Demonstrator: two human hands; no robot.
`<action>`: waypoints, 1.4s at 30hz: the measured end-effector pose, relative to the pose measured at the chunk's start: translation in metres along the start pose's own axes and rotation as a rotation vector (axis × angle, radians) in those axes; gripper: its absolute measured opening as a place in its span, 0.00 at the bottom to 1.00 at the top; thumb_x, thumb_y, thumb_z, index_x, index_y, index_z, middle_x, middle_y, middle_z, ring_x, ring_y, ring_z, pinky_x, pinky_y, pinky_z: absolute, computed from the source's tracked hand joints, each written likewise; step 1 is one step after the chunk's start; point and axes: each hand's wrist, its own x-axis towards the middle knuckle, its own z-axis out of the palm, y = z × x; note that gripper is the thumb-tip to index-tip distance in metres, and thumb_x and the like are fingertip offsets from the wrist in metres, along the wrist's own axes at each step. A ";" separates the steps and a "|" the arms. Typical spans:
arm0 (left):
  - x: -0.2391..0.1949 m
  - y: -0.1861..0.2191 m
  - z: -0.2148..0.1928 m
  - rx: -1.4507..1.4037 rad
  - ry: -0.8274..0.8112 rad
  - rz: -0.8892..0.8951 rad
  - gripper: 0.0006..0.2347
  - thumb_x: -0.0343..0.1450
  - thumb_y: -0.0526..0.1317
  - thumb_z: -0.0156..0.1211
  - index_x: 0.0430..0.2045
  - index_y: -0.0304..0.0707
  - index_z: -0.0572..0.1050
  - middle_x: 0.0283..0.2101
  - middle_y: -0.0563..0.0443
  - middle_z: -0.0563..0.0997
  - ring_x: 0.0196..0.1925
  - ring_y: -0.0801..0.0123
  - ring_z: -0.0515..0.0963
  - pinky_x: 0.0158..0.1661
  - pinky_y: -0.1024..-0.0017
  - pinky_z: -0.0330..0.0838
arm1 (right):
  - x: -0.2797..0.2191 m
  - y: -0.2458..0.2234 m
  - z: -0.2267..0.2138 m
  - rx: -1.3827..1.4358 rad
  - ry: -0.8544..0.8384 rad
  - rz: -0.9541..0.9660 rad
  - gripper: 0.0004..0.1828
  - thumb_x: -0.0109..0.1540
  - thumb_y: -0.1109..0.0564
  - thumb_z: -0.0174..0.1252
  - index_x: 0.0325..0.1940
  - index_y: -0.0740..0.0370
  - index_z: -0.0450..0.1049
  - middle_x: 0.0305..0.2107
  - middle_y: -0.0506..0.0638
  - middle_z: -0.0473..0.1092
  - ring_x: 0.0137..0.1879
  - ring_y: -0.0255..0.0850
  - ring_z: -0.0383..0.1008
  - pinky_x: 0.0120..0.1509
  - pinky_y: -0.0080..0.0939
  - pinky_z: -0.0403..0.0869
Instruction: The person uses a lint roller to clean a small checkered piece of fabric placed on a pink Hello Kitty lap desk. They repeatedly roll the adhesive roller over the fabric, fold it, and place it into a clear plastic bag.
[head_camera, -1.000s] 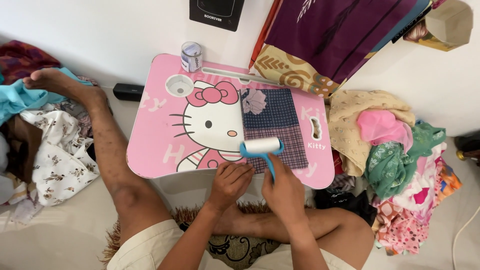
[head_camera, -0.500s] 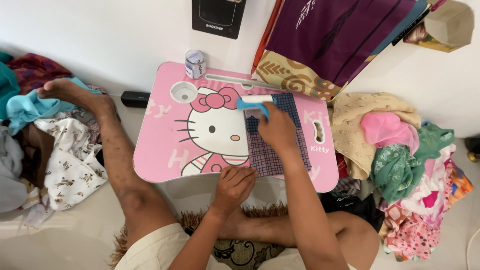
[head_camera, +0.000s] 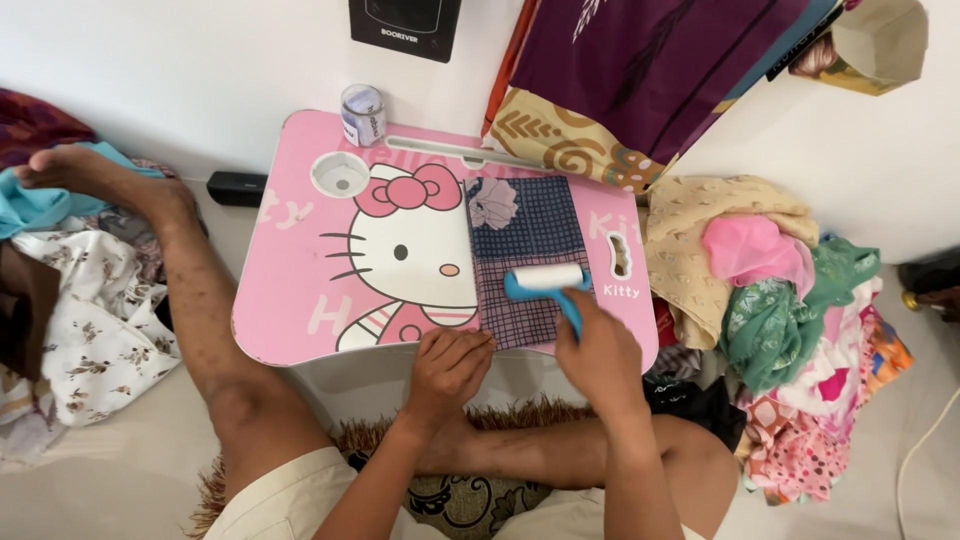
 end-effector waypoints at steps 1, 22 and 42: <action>0.000 0.000 0.000 0.006 0.000 0.005 0.03 0.66 0.32 0.71 0.28 0.41 0.83 0.39 0.56 0.85 0.35 0.69 0.81 0.43 0.68 0.73 | 0.020 0.003 0.007 0.005 0.001 -0.006 0.22 0.65 0.55 0.54 0.64 0.58 0.74 0.37 0.64 0.78 0.45 0.63 0.81 0.50 0.67 0.77; 0.027 0.101 0.045 0.047 -0.647 0.159 0.28 0.72 0.51 0.63 0.62 0.31 0.68 0.67 0.36 0.69 0.71 0.48 0.66 0.67 0.48 0.61 | -0.030 0.053 -0.028 0.086 0.106 0.192 0.25 0.64 0.47 0.52 0.67 0.44 0.72 0.31 0.53 0.80 0.30 0.49 0.76 0.41 0.48 0.72; -0.006 0.109 0.086 0.354 -0.831 0.079 0.33 0.67 0.57 0.58 0.64 0.35 0.68 0.69 0.41 0.68 0.69 0.51 0.66 0.64 0.42 0.56 | 0.134 0.054 0.023 -0.075 0.112 -0.095 0.23 0.65 0.52 0.48 0.65 0.53 0.69 0.31 0.61 0.75 0.38 0.62 0.75 0.31 0.63 0.70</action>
